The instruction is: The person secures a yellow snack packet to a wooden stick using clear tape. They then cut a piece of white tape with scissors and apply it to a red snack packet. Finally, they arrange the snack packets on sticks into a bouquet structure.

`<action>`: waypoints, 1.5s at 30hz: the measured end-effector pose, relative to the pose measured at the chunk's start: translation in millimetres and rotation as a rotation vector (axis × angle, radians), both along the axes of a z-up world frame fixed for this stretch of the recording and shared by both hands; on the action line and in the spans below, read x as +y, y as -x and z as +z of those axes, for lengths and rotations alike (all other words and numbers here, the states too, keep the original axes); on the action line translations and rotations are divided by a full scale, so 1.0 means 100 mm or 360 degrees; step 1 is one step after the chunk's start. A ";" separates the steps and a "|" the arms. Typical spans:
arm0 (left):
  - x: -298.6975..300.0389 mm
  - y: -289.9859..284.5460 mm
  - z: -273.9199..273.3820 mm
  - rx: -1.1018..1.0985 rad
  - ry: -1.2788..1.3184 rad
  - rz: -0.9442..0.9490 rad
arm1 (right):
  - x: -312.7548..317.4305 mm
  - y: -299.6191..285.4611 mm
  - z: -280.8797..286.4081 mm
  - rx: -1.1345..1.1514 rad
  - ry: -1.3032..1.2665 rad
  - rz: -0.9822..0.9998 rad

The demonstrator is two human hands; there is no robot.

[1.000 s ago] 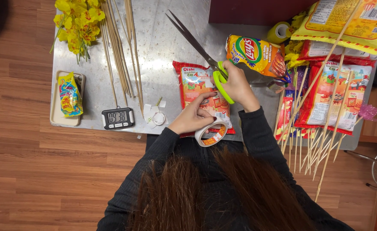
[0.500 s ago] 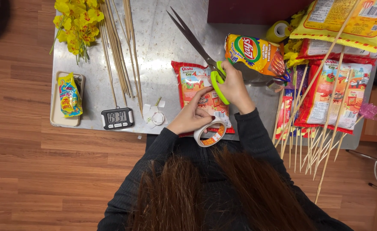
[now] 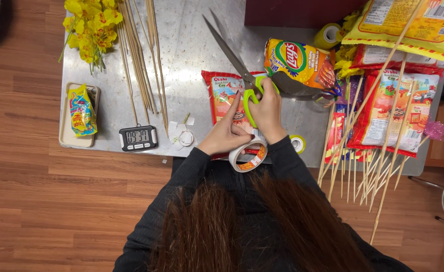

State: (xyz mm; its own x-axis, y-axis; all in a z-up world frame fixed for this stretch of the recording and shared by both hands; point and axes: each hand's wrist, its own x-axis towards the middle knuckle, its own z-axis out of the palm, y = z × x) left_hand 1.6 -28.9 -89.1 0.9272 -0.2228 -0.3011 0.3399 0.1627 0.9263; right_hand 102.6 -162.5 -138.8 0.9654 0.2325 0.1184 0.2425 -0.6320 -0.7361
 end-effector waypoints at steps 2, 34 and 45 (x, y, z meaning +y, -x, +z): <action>0.00 -0.01 -0.03 -0.0004 -0.0006 0.0001 | 0.04 0.06 0.06 -0.0052 -0.0032 -0.0046; -0.23 -0.06 0.60 -0.0453 -0.0086 0.0321 | -0.51 0.32 1.37 0.0381 -0.0831 0.0184; -0.31 -0.14 0.53 -0.0344 -0.0005 0.0217 | -0.50 0.24 1.30 0.0350 -0.0810 0.0075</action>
